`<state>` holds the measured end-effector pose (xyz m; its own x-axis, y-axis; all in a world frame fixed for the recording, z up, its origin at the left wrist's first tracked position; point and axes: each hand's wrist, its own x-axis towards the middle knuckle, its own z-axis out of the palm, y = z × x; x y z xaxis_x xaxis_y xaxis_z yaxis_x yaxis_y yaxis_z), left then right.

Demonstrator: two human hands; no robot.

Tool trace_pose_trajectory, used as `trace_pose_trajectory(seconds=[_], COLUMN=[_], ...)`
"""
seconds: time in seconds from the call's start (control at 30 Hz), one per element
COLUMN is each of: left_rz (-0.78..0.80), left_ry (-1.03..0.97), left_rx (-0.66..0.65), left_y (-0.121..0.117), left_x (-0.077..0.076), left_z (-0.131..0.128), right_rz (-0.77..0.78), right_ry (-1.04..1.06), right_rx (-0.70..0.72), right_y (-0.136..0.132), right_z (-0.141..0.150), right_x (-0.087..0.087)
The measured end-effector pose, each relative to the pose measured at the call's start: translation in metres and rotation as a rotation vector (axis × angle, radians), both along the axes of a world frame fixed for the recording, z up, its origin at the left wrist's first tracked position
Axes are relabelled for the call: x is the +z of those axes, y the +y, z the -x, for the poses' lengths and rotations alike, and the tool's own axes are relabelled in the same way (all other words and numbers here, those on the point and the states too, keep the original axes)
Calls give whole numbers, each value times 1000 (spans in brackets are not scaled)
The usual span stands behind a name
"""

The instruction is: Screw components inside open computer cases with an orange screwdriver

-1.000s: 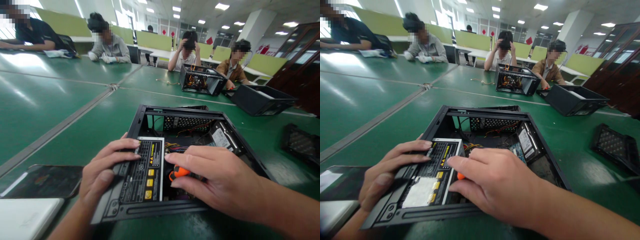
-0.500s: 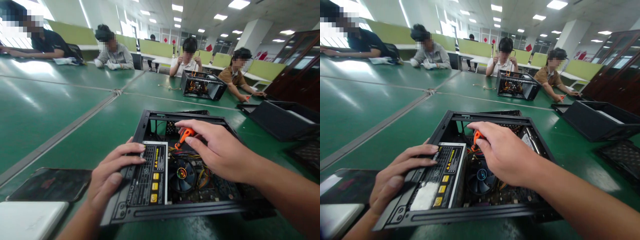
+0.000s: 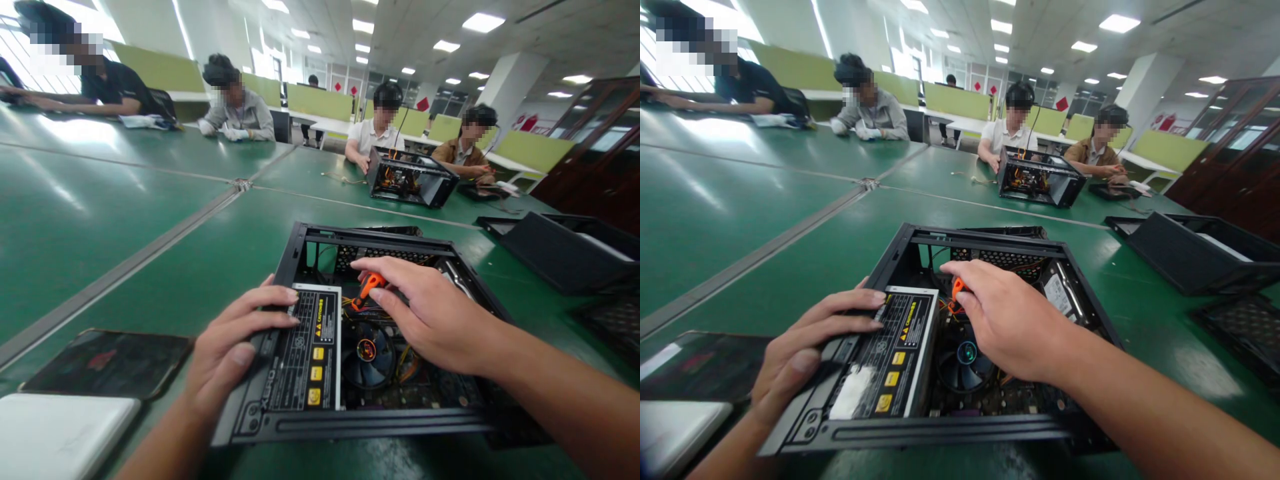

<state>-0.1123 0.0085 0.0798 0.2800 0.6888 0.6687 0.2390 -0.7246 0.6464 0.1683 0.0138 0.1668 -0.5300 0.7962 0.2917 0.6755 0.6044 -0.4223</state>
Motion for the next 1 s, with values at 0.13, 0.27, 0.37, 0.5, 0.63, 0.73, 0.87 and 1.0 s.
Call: trace_pose_trajectory(seconds=[0.13,0.27,0.37,0.5,0.63,0.73,0.87,1.0], left_rz=[-1,1,0,17,81,168,171,167], left_ry=[-37,-64,-73,-61,96,389,841,1363], left_rx=[-14,-11,-11,-11,-13,21,54,56], left_y=[1,0,-1,1,7,0,-31,-39], left_x=[-1,1,0,-7,11,59,117,114], left_z=[-2,-5,-7,-3,14,10,-56,-157], right_rz=[2,11,-18,-92,-34,-71,-179,-252], right_ry=[-19,-17,-8,-33,-15,217,460,410], right_rx=[-13,-13,1,21,21,-16,-204,-594], right_y=[-2,-4,-2,6,5,-15,-53,-69], right_z=[-2,-5,-4,6,12,-4,-55,-115], right_x=[-1,-2,-4,-11,-6,16,42,29])
